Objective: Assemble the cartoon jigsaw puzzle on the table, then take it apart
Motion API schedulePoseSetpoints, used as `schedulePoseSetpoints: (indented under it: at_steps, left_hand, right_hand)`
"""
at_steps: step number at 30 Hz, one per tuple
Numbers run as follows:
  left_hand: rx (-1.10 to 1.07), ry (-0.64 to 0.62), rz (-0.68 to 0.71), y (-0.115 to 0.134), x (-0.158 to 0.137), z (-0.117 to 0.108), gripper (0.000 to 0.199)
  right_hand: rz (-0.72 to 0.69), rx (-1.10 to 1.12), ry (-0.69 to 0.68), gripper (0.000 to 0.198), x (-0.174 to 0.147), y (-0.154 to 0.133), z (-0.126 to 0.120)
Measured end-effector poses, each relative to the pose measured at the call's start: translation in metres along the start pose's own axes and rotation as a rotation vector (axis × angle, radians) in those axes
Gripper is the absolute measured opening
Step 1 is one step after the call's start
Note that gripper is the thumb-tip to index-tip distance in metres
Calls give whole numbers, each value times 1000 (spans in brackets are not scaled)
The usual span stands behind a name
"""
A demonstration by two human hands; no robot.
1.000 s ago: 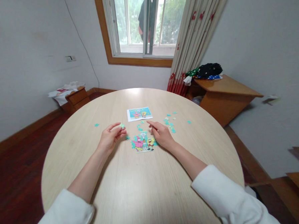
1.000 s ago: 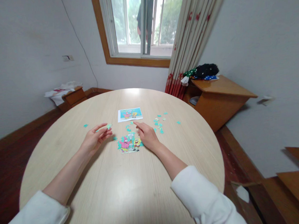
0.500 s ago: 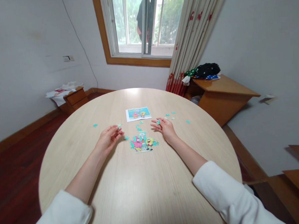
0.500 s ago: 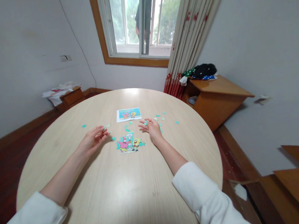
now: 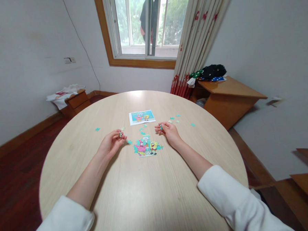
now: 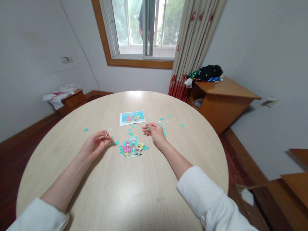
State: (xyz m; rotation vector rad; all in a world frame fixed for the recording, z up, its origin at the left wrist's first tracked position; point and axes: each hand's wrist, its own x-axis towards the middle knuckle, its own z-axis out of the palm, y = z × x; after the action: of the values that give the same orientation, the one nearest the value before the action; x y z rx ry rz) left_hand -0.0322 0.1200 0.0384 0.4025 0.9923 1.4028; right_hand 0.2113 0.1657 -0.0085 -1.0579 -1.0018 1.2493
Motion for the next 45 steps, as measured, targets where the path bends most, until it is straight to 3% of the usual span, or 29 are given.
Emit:
schedulePoseSetpoints:
  at_steps: [4, 8, 10, 12, 14, 16, 18, 20, 25, 32, 45]
  left_hand:
    - [-69, -61, -76, 6, 0, -2, 13]
    - [28, -186, 11, 7, 3, -8, 23]
    - [221, -142, 155, 2, 4, -10, 25]
    - [514, 8, 483, -6, 2, -10, 25]
    - [885, 24, 707, -17, -3, -9, 23]
    - [1187, -46, 781, -29, -11, -7, 17]
    - [1470, -113, 745, -39, -20, -4, 9]
    - [1689, -158, 696, -46, -29, -1, 22]
    - [1988, -149, 631, -55, -47, 5, 36]
    - [2057, -132, 653, -60, -57, 4, 39]
    - [2062, -94, 658, -70, -91, 0, 35]
  right_hand:
    - [-63, -35, 22, 17, 2, 3, -2]
    - [-123, -129, 26, 17, 0, 5, 0]
    - [-170, -220, 14, 18, -2, 6, 3]
    - [-205, -292, 20, 20, -5, 6, 5]
    - [-232, -341, 47, 21, -9, 7, 6]
    - [-266, -391, 79, 21, -13, 7, 6]
    - [-299, -452, 85, 19, -20, 7, 5]
    - [-331, -514, 60, 16, -28, 7, 5]
    - [-385, -728, -7, 15, -54, 4, 11]
    - [-407, -924, -11, 21, -78, 1, 17]
    - [-404, -855, 24, 18, -99, 4, 15]
